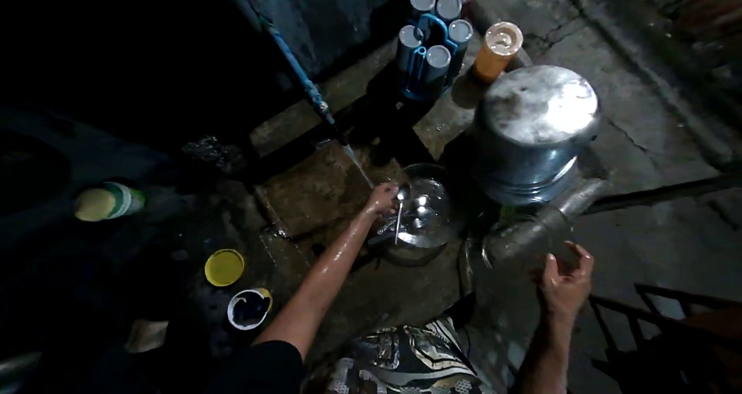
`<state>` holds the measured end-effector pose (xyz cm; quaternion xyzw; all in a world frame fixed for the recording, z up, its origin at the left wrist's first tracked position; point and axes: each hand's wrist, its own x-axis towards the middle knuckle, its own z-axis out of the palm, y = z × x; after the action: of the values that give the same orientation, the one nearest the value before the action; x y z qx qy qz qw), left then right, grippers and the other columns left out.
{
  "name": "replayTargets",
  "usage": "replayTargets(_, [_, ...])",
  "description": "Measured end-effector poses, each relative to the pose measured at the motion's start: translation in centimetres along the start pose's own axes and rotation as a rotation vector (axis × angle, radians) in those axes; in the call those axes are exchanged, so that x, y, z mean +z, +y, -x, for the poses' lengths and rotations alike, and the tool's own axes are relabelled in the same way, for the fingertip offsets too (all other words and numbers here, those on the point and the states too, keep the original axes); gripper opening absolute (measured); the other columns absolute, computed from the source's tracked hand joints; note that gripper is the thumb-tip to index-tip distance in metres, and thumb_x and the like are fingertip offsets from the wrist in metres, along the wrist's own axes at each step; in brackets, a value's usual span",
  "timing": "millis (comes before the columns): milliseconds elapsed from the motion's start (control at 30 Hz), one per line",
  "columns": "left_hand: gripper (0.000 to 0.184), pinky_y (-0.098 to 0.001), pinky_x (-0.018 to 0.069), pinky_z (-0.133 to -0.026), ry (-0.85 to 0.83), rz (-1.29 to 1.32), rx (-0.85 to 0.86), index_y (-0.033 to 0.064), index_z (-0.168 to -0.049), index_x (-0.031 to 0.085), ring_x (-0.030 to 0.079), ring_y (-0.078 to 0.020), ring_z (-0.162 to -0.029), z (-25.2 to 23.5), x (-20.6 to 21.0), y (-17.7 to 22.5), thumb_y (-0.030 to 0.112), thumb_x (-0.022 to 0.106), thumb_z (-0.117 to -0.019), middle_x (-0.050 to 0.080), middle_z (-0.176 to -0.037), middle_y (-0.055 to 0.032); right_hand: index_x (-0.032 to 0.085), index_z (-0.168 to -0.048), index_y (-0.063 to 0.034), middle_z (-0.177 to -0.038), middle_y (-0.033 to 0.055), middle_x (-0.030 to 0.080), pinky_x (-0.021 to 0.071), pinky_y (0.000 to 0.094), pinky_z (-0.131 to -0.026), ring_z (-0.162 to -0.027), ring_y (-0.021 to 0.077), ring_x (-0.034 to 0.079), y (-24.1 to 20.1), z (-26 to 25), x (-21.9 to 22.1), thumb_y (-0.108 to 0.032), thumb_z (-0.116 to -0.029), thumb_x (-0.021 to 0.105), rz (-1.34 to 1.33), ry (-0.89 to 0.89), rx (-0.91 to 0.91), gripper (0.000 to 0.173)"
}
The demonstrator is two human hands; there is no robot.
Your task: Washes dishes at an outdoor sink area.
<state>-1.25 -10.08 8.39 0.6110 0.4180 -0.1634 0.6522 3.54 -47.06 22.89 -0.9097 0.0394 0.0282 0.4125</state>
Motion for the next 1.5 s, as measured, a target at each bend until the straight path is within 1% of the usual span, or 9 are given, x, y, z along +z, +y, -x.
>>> replayTargets(200, [0.037, -0.0333, 0.0518, -0.062, 0.207, 0.145, 0.039, 0.0069, -0.138, 0.052, 0.056, -0.016, -0.073, 1.6, -8.1, 1.3, 0.027, 0.051, -0.1071, 0.059, -0.109, -0.0142, 0.044, -0.144, 0.0075, -0.135, 0.0297, 0.057, 0.0534, 0.0455, -0.095, -0.112, 0.0341, 0.065, -3.4, -3.4, 12.0, -0.005, -0.0993, 0.058, -0.128, -0.264, -0.131, 0.049])
replayTargets(367, [0.034, -0.0396, 0.0513, -0.079, 0.343, 0.182, 0.038, 0.0067, -0.138, 0.053, 0.058, -0.0209, -0.092, 0.3, -10.7, -0.7, 0.018, 0.052, -0.1058, 0.06, -0.119, -0.0165, 0.034, -0.151, -0.0063, -0.098, 0.0234, 0.071, 0.0621, 0.0438, -0.059, -0.068, 0.0302, 0.072, -3.5, -5.7, 25.8, -0.017, -0.1095, 0.043, -0.474, -0.602, 0.153, 0.044])
replayTargets(467, [0.038, -0.0507, 0.0495, -0.093, 0.399, 0.203, 0.027, 0.0067, -0.14, 0.054, 0.059, -0.0317, -0.111, -1.4, -11.0, -3.5, 0.024, 0.053, -0.1062, 0.059, -0.131, -0.0217, 0.043, -0.149, -0.0037, -0.126, 0.0254, 0.061, 0.0565, 0.0468, -0.085, -0.099, 0.0312, 0.066, -2.6, -6.1, 32.1, -0.017, -0.1086, 0.046, -0.416, -0.658, 0.165, 0.043])
replayTargets(600, [0.039, -0.0461, 0.0521, -0.083, 0.416, 0.329, -0.076, 0.01, -0.142, 0.052, 0.061, -0.0288, -0.098, -2.1, -11.3, -5.8, 0.029, 0.051, -0.1069, 0.061, -0.125, -0.02, 0.048, -0.146, -0.0016, -0.136, 0.0252, 0.057, 0.0498, 0.048, -0.101, -0.121, 0.0319, 0.06, -1.0, -6.1, 37.0, -0.021, -0.1094, 0.045, -0.42, -0.673, 0.246, 0.042])
replayTargets(967, [0.04, -0.0534, 0.0435, -0.106, 0.441, 0.077, 0.008, -0.0016, -0.132, 0.058, 0.057, -0.0359, -0.123, -5.5, -10.3, -9.0, 0.028, 0.053, -0.1058, 0.059, -0.132, -0.0249, 0.053, -0.138, 0.0064, -0.133, 0.0324, 0.058, 0.0421, 0.055, -0.108, -0.126, 0.0429, 0.056, -1.5, -4.2, 37.8, -0.036, -0.1122, 0.029, -0.011, -0.573, 0.207, 0.055])
replayTargets(1200, [0.064, -0.0596, 0.0534, -0.086, 0.377, -0.482, -0.156, -0.0036, -0.119, 0.064, 0.068, -0.0409, -0.098, -4.5, -9.7, -7.9, 0.055, 0.045, -0.1031, 0.065, -0.112, -0.0285, 0.045, -0.145, 0.0008, -0.127, 0.0271, 0.064, 0.0489, 0.0563, -0.101, -0.121, 0.0405, 0.062, -3.3, -4.1, 36.2, -0.041, -0.1106, 0.031, 0.482, -0.719, 0.162, 0.055])
replayTargets(1333, [0.071, -0.0617, 0.0476, -0.098, 0.3, -0.72, -0.249, -0.0046, -0.114, 0.067, 0.06, -0.0424, -0.12, -3.6, -10.3, -6.0, 0.062, 0.045, -0.1003, 0.063, -0.124, -0.028, 0.039, -0.149, -0.0014, -0.137, 0.027, 0.057, 0.0509, 0.0568, -0.098, -0.123, 0.0423, 0.06, -3.8, -4.6, 35.6, -0.039, -0.1084, 0.041, 0.623, -0.711, 0.02, 0.055])
replayTargets(1433, [0.07, -0.0612, 0.0471, -0.1, 0.347, -0.754, -0.232, -0.0066, -0.123, 0.062, 0.058, -0.0431, -0.123, -2.8, -9.3, -5.5, 0.058, 0.048, -0.1009, 0.06, -0.13, -0.0286, 0.029, -0.159, -0.0023, -0.161, 0.0281, 0.027, 0.0301, 0.0607, -0.117, -0.148, 0.0452, 0.029, -2.1, -3.9, 37.1, -0.035, -0.1011, 0.058, 0.57, -0.57, -0.312, 0.072])
replayTargets(1500, [0.079, -0.0603, 0.0371, -0.111, 0.456, -0.711, -0.181, -0.0056, -0.153, 0.032, 0.041, -0.0429, -0.141, -2.4, -7.7, -6.4, 0.055, 0.045, -0.1031, 0.035, -0.156, -0.0271, 0.017, -0.163, -0.009, -0.169, 0.0218, 0.001, 0.0066, 0.0665, -0.121, -0.156, 0.0418, -0.001, 0.0, -3.6, 39.2, -0.042, -0.1035, 0.046, 0.56, -0.612, -0.522, 0.074])
